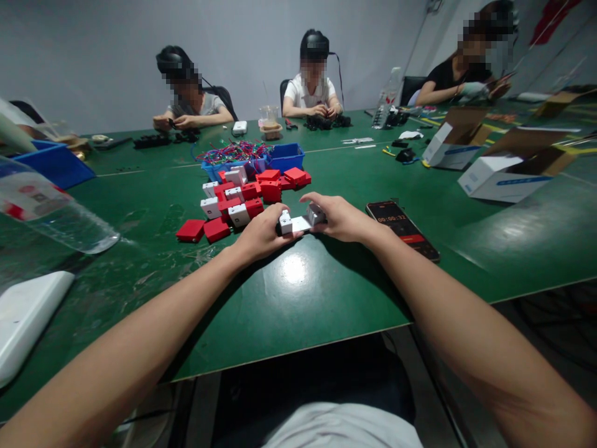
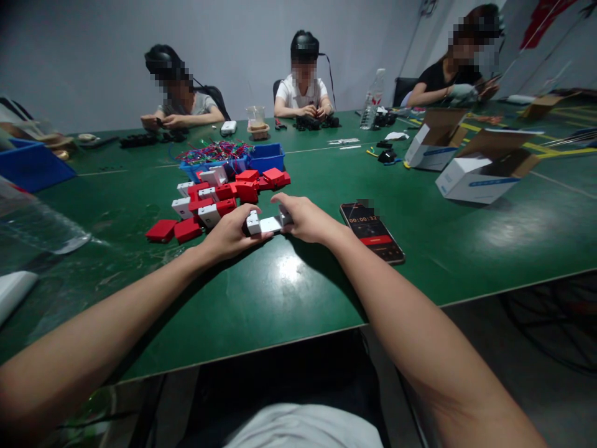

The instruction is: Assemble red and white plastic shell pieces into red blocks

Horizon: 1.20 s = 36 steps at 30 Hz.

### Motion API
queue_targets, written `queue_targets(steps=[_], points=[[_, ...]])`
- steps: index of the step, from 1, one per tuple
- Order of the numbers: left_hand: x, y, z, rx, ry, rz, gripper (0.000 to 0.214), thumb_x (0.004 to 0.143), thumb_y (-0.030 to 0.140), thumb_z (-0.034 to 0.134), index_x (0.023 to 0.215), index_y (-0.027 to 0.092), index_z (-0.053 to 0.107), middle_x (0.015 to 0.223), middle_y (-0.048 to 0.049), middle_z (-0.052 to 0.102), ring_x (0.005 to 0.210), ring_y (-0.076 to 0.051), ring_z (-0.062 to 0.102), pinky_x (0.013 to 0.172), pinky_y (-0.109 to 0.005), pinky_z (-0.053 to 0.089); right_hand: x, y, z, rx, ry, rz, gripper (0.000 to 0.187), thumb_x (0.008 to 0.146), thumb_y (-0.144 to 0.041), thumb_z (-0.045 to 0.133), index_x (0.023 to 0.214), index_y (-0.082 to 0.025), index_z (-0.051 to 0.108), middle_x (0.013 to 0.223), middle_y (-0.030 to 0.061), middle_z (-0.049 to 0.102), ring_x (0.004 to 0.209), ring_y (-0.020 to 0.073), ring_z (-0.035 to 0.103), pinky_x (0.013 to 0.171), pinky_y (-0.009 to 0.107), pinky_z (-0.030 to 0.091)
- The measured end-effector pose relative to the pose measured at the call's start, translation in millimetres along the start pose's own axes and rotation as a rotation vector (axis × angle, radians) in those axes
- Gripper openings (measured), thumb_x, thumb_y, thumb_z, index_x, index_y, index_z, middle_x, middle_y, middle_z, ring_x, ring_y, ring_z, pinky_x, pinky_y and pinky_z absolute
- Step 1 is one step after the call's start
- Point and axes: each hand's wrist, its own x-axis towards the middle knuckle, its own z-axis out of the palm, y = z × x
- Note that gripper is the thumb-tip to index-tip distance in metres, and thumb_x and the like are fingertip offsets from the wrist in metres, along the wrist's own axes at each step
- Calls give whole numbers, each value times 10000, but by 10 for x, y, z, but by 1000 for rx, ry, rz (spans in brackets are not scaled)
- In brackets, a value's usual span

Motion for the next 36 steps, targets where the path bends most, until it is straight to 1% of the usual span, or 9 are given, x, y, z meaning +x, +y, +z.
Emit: queue_targets(steps=[5, 8, 12, 15, 18, 24, 28, 31, 36], points=[[-2, 22, -11, 87, 15, -32, 459, 818, 615, 633, 887, 174, 526, 828, -43, 578, 698, -176, 541, 617, -289, 396, 8, -3, 3, 46, 44, 1, 456, 734, -169, 739, 1170, -200, 612, 927, 45, 700, 787, 182, 622, 738, 298, 455], [-10, 65, -23, 117, 20, -17, 455, 823, 616, 626, 803, 179, 501, 776, -28, 550, 661, -155, 497, 590, -272, 342, 14, 2, 29, 63, 88, 21, 434, 744, -142, 713, 1163, -187, 608, 943, 49, 712, 803, 183, 638, 751, 298, 466], [-28, 140, -39, 70, -61, 14, 448, 843, 610, 599, 765, 186, 480, 702, 0, 529, 607, -133, 456, 573, -259, 305, 28, 20, 76, 76, 144, 63, 407, 754, -125, 690, 1150, -165, 604, 957, 69, 724, 812, 193, 663, 761, 304, 483], [-38, 162, -45, 13, -119, 66, 451, 853, 606, 588, 735, 189, 463, 659, 19, 498, 569, -117, 422, 555, -250, 280, 42, 6, 94, 116, 181, 43, 336, 753, -124, 677, 1080, -173, 616, 956, 61, 724, 817, 189, 663, 772, 308, 496], [-38, 149, -49, -25, -142, 111, 463, 861, 598, 584, 689, 189, 452, 627, 27, 472, 556, -109, 407, 553, -248, 276, 57, -32, 98, 159, 228, 9, 286, 752, -107, 656, 1026, -177, 618, 964, 58, 721, 834, 189, 663, 786, 315, 504], [-31, 114, -31, -30, -130, 111, 438, 857, 570, 601, 683, 187, 482, 616, 32, 473, 546, -105, 407, 544, -243, 282, 73, -81, 103, 147, 281, 1, 272, 749, -83, 626, 994, -201, 621, 968, 44, 718, 836, 188, 664, 796, 330, 514], [-35, 88, -10, -24, -132, 125, 402, 864, 545, 601, 715, 186, 498, 632, 32, 483, 552, -105, 414, 548, -242, 284, 82, -95, 107, 144, 364, 27, 259, 736, -78, 639, 967, -194, 624, 922, 42, 703, 834, 193, 665, 788, 334, 524], [-37, 75, -6, -34, -132, 120, 384, 869, 535, 597, 734, 186, 512, 644, 30, 495, 560, -107, 427, 550, -243, 290, 90, -97, 108, 166, 424, 25, 240, 723, -74, 651, 933, -190, 640, 970, 58, 673, 844, 194, 668, 784, 338, 542], [-33, 75, -8, -27, -147, 91, 338, 863, 495, 604, 754, 183, 532, 661, 22, 520, 567, -111, 443, 550, -244, 297, 90, -104, 95, 155, 437, 15, 183, 737, -105, 659, 896, -196, 661, 1000, 68, 621, 852, 191, 640, 745, 334, 550]])
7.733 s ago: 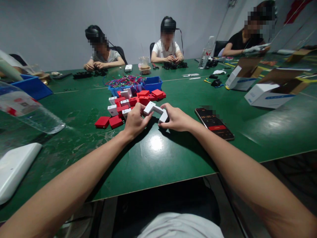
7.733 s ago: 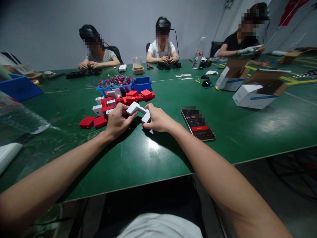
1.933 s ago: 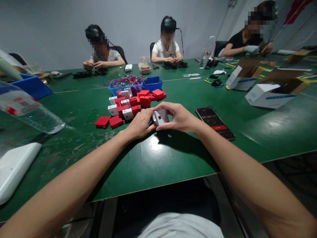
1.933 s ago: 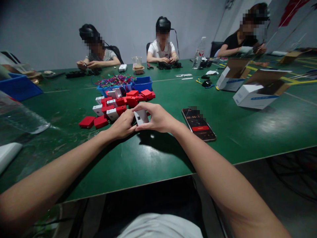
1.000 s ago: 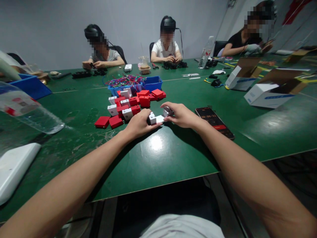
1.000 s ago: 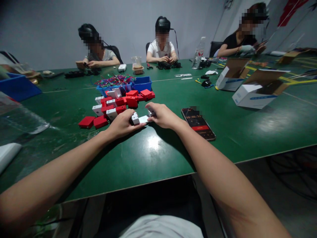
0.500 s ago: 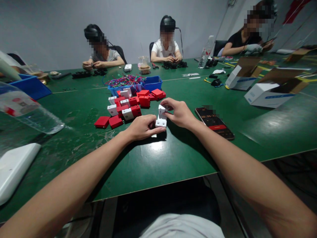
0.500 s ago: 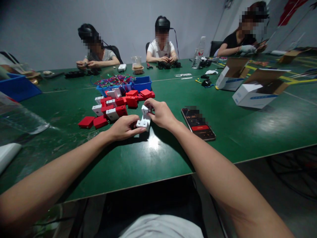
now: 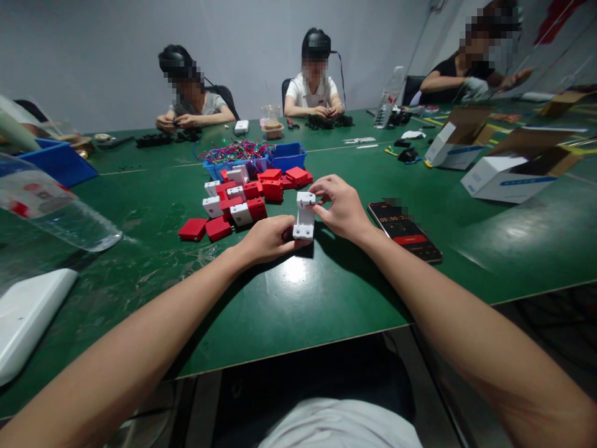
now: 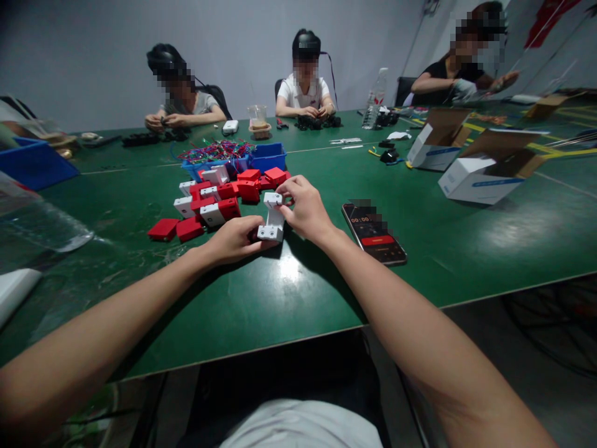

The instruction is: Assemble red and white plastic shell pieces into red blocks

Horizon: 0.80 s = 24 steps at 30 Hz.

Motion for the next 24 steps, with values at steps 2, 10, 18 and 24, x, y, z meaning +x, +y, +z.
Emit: queue_targets(steps=[2, 10, 18, 24], points=[[4, -1, 2, -7, -10, -7, 325, 863, 494, 604, 794, 181, 558, 683, 14, 547, 577, -116, 462, 556, -245, 310, -2, -17, -8, -14, -7, -40, 201, 748, -109, 649, 927, -200, 656, 1006, 69, 616, 886, 196, 622, 749, 329, 538], [15, 2, 6, 10, -32, -24, 333, 867, 502, 599, 893, 170, 593, 769, -21, 621, 630, -141, 520, 585, -253, 353, -17, -31, 15, 51, -69, -104, 265, 785, -94, 583, 1024, -208, 593, 1107, 85, 608, 966, 206, 616, 826, 336, 533], [11, 7, -1, 16, -45, -34, 321, 878, 498, 581, 907, 179, 592, 783, -24, 627, 636, -144, 528, 586, -254, 350, -20, -3, 38, 25, -113, -83, 223, 830, -145, 545, 1047, -198, 543, 1045, 87, 605, 904, 200, 604, 793, 327, 515], [11, 2, 16, 12, -41, -22, 317, 896, 497, 564, 858, 182, 564, 748, -16, 596, 625, -144, 512, 586, -259, 338, -22, 71, 73, -51, -126, -67, 267, 793, -121, 541, 1054, -178, 555, 1018, 96, 628, 886, 214, 603, 777, 332, 479]])
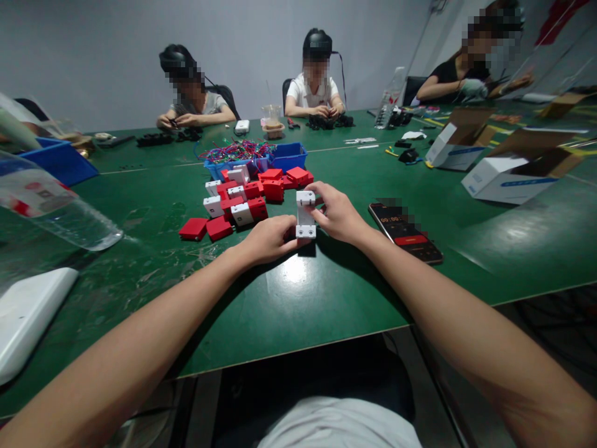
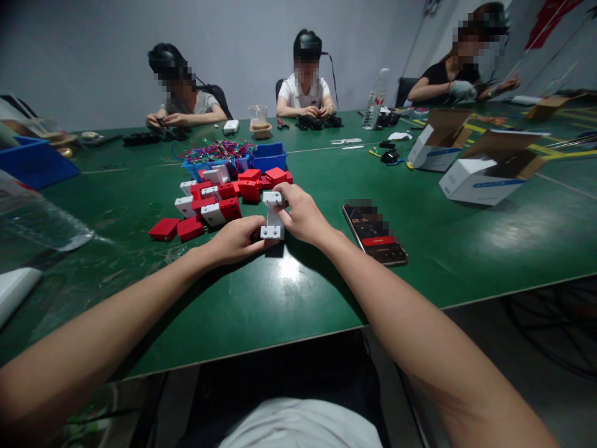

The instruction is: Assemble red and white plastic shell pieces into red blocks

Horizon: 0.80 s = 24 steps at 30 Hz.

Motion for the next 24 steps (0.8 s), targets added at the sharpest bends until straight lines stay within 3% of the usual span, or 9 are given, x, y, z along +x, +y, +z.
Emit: queue_targets(steps=[10, 16, 18, 22, 24], points=[[-19, 62, -92, 51, -55, 68, 213, 887, 381, 528, 807, 185, 512, 748, -8, 561, 638, -136, 488, 599, -260, 369, -9, 100, 14, -56, -38, 114, 234, 809, -129, 545, 1034, -187, 572, 964, 78, 678, 855, 210, 621, 767, 313, 444], [-19, 32, -139, 284, -11, 96, 228, 847, 350, 522, 960, 164, 591, 953, -96, 630, 877, -243, 571, 781, -372, 455, -1, 135, -10, -57, -47, 113, 239, 811, -121, 552, 1037, -189, 589, 969, 71, 688, 871, 212, 624, 786, 319, 445], [-11, 19, -150, 347, 55, 31, 245, 845, 305, 514, 1019, 160, 608, 1037, -115, 639, 971, -275, 574, 857, -413, 455, 0, 141, -16, -53, -52, 116, 231, 812, -127, 560, 1032, -188, 597, 960, 73, 690, 866, 216, 623, 786, 325, 446], [-6, 28, -156, 513, 305, -204, 342, 892, 350, 515, 1148, 141, 601, 1247, -174, 584, 1186, -354, 506, 955, -483, 425, -1, 133, -23, -60, -75, 116, 232, 820, -141, 579, 1047, -178, 604, 974, 86, 694, 877, 224, 624, 788, 330, 445], [-13, 42, -142, 566, 329, -260, 430, 898, 388, 530, 1242, 132, 560, 1363, -201, 517, 1276, -387, 445, 1011, -521, 392, -1, 126, -23, -63, -81, 117, 231, 822, -142, 583, 1050, -176, 606, 973, 87, 695, 878, 225, 628, 786, 328, 446]])
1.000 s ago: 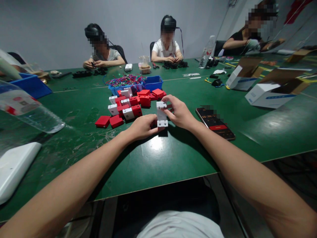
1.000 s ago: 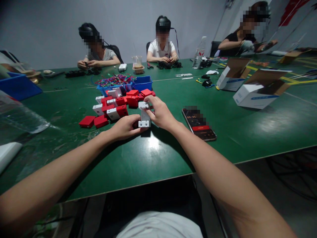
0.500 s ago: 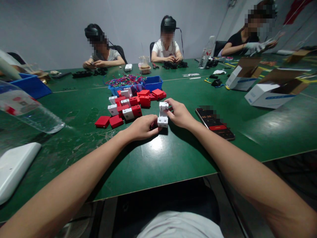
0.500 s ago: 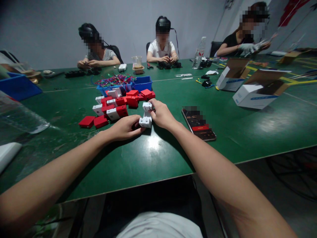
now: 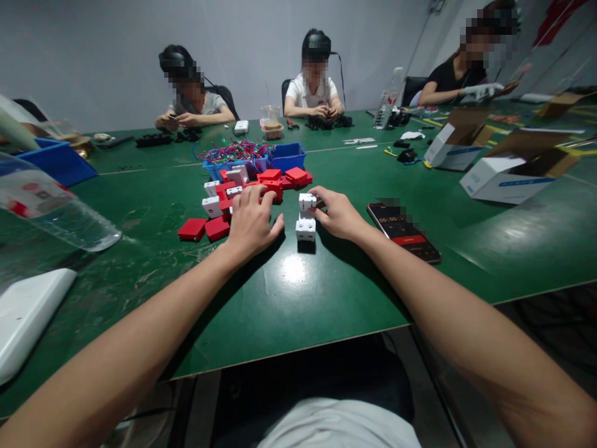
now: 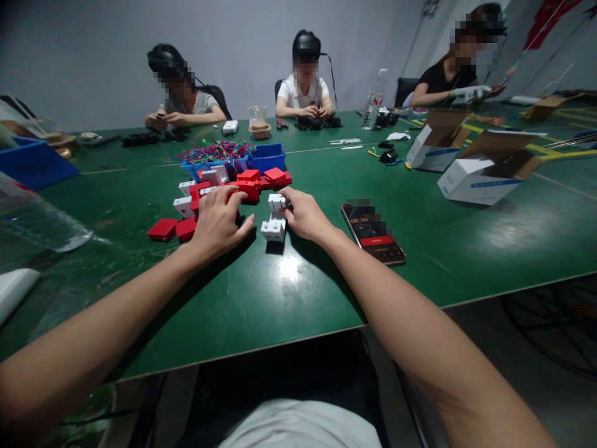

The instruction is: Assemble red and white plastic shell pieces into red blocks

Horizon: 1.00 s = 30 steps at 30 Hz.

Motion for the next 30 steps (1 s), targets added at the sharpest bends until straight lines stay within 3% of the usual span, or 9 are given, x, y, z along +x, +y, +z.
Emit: queue_targets(steps=[5, 18, 25, 30], points=[[-45, 29, 39, 51, -102, 24, 517, 916, 437, 511, 1307, 101, 533, 1351, -227, 511, 1250, -390, 470, 1060, -534, 371, -2, -2, 6, 9, -11, -10, 227, 830, -139, 580, 1053, -167, 611, 973, 87, 700, 874, 220, 636, 788, 324, 449], [-39, 17, 53, 49, -135, 86, 531, 933, 417, 476, 1334, 74, 539, 1392, -223, 513, 1313, -376, 447, 1129, -500, 343, -9, -10, 10, 3, -26, -38, 234, 835, -152, 596, 1066, -165, 625, 991, 85, 708, 887, 218, 642, 798, 318, 457], [-89, 115, 19, 155, -116, -2, 530, 947, 436, 442, 1281, 46, 578, 1489, -251, 459, 1385, -422, 404, 1155, -627, 233, -10, -15, -1, 7, -30, -34, 243, 826, -152, 590, 1065, -171, 625, 991, 83, 707, 877, 214, 636, 799, 323, 456], [-95, 86, 31, 99, -114, 4, 528, 933, 461, 474, 1279, 78, 583, 1495, -241, 459, 1401, -425, 396, 1147, -637, 243, -17, -37, -6, 10, -40, -30, 241, 829, -148, 596, 1067, -167, 627, 998, 92, 710, 881, 217, 639, 806, 326, 453]])
